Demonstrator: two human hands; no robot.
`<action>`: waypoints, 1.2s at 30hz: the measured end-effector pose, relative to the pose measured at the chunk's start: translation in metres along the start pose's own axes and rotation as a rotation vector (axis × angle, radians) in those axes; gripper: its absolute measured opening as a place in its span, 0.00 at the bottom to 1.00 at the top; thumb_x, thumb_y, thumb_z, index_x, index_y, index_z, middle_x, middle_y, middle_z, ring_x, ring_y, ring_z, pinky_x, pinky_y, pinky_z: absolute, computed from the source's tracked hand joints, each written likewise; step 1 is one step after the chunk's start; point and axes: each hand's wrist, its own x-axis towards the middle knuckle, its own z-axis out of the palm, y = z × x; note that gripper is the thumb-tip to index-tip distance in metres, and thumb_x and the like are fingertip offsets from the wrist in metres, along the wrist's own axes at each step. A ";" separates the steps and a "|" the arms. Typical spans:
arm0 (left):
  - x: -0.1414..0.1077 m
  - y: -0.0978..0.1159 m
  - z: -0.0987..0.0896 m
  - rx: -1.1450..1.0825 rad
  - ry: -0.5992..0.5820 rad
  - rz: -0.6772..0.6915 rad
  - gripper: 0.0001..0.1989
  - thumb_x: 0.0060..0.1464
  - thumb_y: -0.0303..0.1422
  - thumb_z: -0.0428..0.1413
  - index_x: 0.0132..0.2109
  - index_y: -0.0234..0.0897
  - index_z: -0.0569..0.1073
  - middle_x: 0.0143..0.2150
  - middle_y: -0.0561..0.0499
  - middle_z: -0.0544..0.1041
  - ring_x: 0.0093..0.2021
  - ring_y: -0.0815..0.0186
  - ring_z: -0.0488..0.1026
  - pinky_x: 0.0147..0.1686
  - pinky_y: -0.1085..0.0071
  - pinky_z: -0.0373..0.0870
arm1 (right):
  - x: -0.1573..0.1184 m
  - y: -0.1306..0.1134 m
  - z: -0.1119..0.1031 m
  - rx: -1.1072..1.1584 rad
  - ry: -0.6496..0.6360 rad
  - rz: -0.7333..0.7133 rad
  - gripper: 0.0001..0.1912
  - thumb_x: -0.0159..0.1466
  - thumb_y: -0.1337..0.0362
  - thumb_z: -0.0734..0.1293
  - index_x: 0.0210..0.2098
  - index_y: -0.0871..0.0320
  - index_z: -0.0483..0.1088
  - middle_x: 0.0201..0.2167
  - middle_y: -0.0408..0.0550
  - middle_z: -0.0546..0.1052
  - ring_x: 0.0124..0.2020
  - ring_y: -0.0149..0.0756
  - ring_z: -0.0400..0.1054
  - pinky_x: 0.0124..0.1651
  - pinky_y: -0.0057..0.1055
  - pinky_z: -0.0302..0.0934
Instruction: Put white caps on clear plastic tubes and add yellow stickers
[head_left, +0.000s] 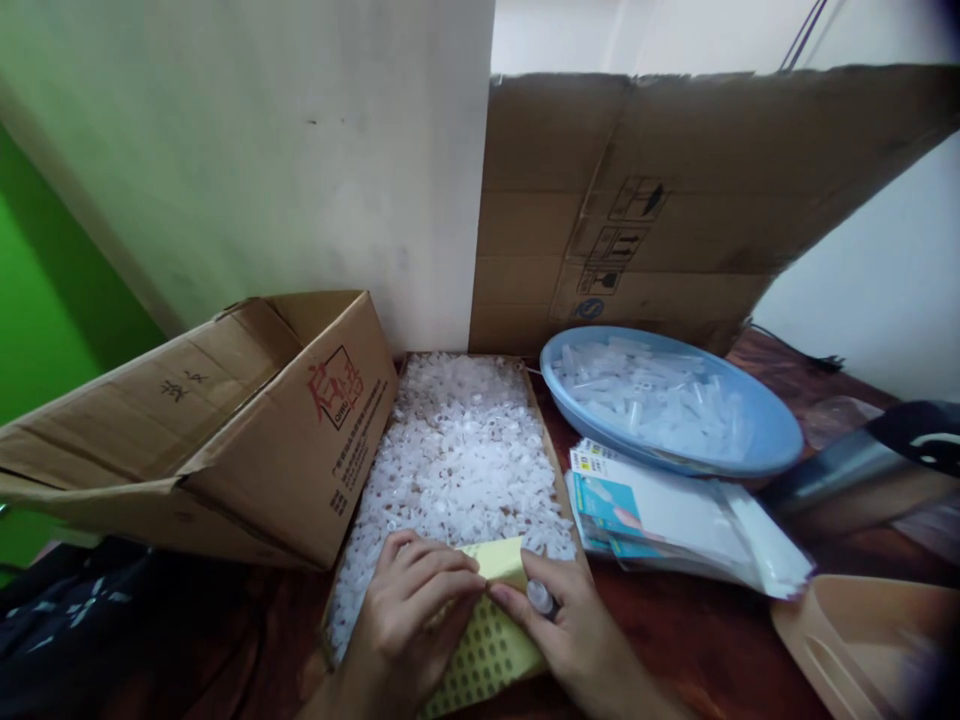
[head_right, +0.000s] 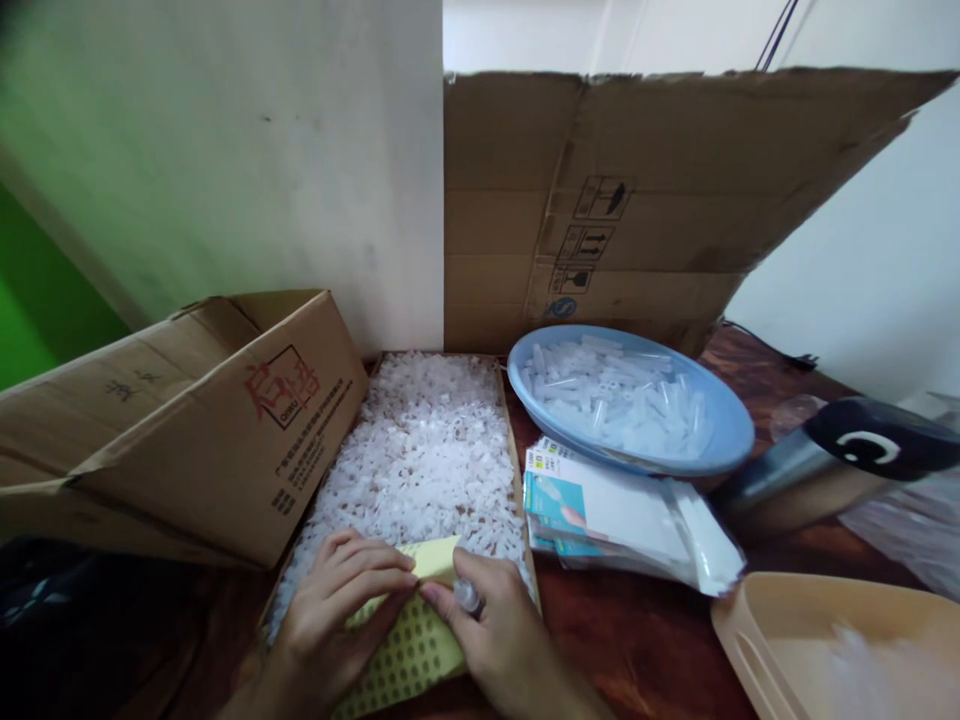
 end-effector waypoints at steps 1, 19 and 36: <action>-0.002 0.000 0.001 0.009 0.003 -0.004 0.12 0.62 0.20 0.58 0.48 0.41 0.74 0.43 0.50 0.83 0.43 0.63 0.79 0.49 0.61 0.65 | 0.000 0.000 0.000 -0.006 -0.001 0.001 0.21 0.71 0.49 0.62 0.29 0.58 0.70 0.29 0.47 0.76 0.32 0.38 0.68 0.37 0.31 0.56; -0.001 0.008 0.001 0.022 0.006 -0.022 0.10 0.64 0.19 0.55 0.45 0.39 0.71 0.42 0.49 0.80 0.44 0.63 0.76 0.51 0.60 0.64 | -0.002 0.002 0.003 0.006 0.016 -0.100 0.16 0.73 0.55 0.64 0.33 0.57 0.72 0.31 0.45 0.77 0.34 0.36 0.69 0.39 0.29 0.57; -0.002 0.003 0.002 0.009 -0.040 0.019 0.09 0.64 0.18 0.51 0.46 0.36 0.66 0.44 0.45 0.75 0.45 0.62 0.71 0.51 0.62 0.62 | -0.001 0.006 0.004 -0.060 0.013 -0.155 0.21 0.73 0.50 0.63 0.31 0.59 0.72 0.28 0.46 0.75 0.30 0.36 0.68 0.35 0.32 0.55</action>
